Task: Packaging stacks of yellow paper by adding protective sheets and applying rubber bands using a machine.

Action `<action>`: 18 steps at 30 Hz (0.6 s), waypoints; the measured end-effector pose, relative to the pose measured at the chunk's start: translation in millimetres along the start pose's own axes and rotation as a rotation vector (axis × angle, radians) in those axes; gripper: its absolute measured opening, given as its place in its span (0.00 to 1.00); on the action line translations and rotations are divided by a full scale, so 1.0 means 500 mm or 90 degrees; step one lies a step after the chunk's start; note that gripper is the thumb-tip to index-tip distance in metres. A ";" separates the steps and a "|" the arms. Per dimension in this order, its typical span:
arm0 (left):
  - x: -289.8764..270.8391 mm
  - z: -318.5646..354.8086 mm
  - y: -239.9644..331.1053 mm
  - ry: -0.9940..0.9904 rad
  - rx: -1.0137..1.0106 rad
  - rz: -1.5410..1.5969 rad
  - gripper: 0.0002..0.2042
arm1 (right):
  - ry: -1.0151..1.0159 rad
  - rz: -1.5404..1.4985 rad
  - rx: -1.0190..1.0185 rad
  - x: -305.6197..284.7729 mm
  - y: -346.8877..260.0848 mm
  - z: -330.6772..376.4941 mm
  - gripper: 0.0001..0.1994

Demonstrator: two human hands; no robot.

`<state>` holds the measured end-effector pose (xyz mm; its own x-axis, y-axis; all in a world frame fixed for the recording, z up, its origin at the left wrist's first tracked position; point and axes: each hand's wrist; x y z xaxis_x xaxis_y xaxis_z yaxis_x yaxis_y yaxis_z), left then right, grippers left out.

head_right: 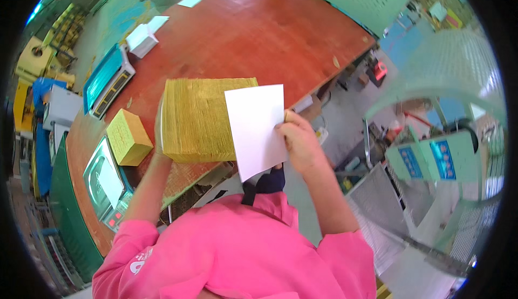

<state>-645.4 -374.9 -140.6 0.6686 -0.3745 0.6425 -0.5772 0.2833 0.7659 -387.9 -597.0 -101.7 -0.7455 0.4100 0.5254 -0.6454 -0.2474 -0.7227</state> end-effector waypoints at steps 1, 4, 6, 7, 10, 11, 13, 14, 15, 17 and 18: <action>-0.010 -0.018 0.002 0.001 0.013 0.006 0.25 | -0.008 0.012 -0.003 -0.005 -0.038 -0.021 0.14; 0.022 0.003 -0.050 0.039 0.066 0.017 0.26 | -0.043 0.154 0.059 -0.009 -0.111 -0.120 0.14; 0.038 -0.032 -0.056 0.073 0.085 0.030 0.26 | -0.127 0.116 0.131 -0.033 -0.112 -0.181 0.16; 0.044 -0.030 -0.060 0.091 0.095 0.037 0.26 | -0.118 0.029 0.175 -0.027 -0.131 -0.183 0.19; 0.032 -0.019 -0.049 0.136 0.107 0.046 0.27 | -0.183 -0.102 0.221 -0.090 -0.107 -0.252 0.21; 0.036 -0.017 -0.057 0.147 0.103 0.043 0.27 | -0.195 -0.084 0.258 -0.105 -0.108 -0.266 0.22; 0.035 -0.002 -0.061 0.167 0.092 0.032 0.28 | -0.257 -0.064 0.318 -0.132 -0.105 -0.292 0.22; 0.039 0.003 -0.064 0.177 0.085 0.025 0.28 | -0.256 -0.076 0.327 -0.138 -0.092 -0.304 0.22; 0.041 0.010 -0.065 0.186 0.078 0.018 0.28 | -0.171 -0.050 0.336 -0.136 -0.073 -0.315 0.20; 0.044 0.018 -0.067 0.211 0.079 0.010 0.29 | -0.068 0.045 0.365 -0.117 -0.071 -0.332 0.13; 0.043 0.029 -0.064 0.225 0.080 0.006 0.29 | -0.073 0.042 0.377 -0.103 -0.072 -0.331 0.13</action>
<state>-619.3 -404.6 -151.9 0.7707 -0.0384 0.6361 -0.6228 0.1660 0.7646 -298.9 -463.9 -177.2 -0.7792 0.2876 0.5569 -0.5551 -0.7291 -0.4002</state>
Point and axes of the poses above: each hand's wrist, its own z-axis away from the middle knuckle, its own x-axis out of the palm, y = z × x, and after that the axes turned 13 degrees about x, right-handed
